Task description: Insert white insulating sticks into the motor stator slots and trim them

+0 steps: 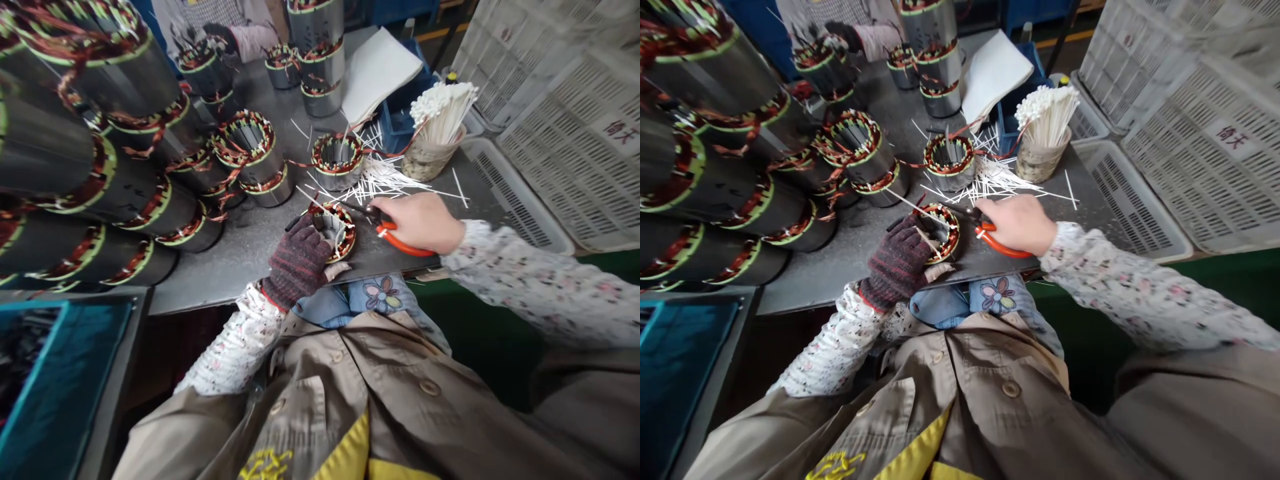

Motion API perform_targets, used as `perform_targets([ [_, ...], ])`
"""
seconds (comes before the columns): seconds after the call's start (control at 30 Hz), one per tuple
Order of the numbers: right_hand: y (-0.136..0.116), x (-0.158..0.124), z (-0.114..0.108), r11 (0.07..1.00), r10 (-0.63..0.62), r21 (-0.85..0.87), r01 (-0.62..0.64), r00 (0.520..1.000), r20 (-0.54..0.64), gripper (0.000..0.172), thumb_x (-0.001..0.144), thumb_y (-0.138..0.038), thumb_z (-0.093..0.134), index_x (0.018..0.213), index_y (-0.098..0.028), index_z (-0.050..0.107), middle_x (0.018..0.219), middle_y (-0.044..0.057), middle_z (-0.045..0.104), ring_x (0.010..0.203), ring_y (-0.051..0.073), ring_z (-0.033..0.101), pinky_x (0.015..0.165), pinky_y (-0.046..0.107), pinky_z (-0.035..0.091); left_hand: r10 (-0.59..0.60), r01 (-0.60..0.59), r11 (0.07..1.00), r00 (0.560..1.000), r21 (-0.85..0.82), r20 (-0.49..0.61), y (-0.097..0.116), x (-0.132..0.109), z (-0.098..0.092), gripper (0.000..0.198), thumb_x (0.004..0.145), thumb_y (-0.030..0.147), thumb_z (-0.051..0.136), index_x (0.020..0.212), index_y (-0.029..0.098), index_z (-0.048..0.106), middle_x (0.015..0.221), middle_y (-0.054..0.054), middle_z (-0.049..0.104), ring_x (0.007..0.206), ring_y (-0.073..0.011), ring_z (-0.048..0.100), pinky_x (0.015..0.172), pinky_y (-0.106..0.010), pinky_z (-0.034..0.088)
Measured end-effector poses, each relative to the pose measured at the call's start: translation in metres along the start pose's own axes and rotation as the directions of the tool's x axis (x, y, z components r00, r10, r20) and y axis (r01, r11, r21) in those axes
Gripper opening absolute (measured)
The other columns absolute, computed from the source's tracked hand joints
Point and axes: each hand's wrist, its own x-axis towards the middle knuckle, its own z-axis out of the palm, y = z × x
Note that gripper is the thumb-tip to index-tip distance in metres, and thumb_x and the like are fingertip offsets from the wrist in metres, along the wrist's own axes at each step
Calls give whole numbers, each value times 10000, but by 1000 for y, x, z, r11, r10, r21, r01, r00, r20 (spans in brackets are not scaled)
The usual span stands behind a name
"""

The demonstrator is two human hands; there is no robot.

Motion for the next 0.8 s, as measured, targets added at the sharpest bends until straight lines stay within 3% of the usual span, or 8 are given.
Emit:
perform_targets([
  [0.1, 9, -12, -8, 995, -102, -10, 102, 995, -19, 436, 865, -433, 654, 1247, -231, 716, 899, 108, 757, 780, 255, 618, 661, 373, 349, -2, 3, 1000, 999, -4, 40, 0, 0, 0, 511, 1016, 622, 549, 976, 147, 732, 893, -129, 723, 952, -301, 698, 1102, -566, 545],
  [0.2, 8, -19, -19, 982, -134, -128, 137, 990, 35, 393, 881, -428, 614, 1176, -192, 724, 853, 123, 737, 781, 267, 620, 666, 379, 334, -52, 54, 998, 996, -26, 75, 2, -2, 0, 498, 1010, 637, 559, 1027, 169, 728, 962, -117, 737, 982, -297, 694, 1086, -560, 548],
  [0.37, -4, -31, -29, 974, -154, -159, 163, 986, 68, 356, 941, -334, 515, 1199, -182, 707, 849, 110, 738, 744, 248, 621, 640, 372, 309, -146, 146, 988, 989, -58, 8, 11, -4, -2, 439, 1001, 577, 628, 1070, 152, 709, 1218, -149, 727, 1196, -319, 667, 1173, -562, 488],
  [0.53, -22, -35, -25, 954, -256, -140, 267, 963, 87, 382, 888, -349, 578, 1202, -181, 716, 873, 125, 746, 785, 270, 647, 667, 377, 362, -163, 162, 986, 986, -33, -27, 15, -5, 0, 449, 991, 574, 650, 1016, 131, 723, 1113, -144, 747, 1101, -311, 692, 1158, -545, 497],
  [0.67, -18, -32, -16, 992, -116, -48, 120, 990, 84, 375, 933, -418, 544, 1191, -218, 727, 801, 102, 734, 702, 256, 636, 606, 367, 341, -212, 211, 975, 977, -69, -18, 1, -15, 1, 457, 991, 618, 635, 1042, 174, 726, 1090, -108, 755, 1109, -286, 699, 1182, -550, 472],
  [0.8, 20, -35, 4, 977, 171, 110, -181, 981, 90, 572, 923, -552, 553, 1358, -202, 677, 860, 110, 745, 700, 280, 651, 635, 394, 461, -265, 266, 964, 964, 11, -11, -20, -37, -16, 400, 959, 589, 703, 1092, 212, 719, 1174, -93, 758, 1198, -304, 693, 1155, -538, 501],
])
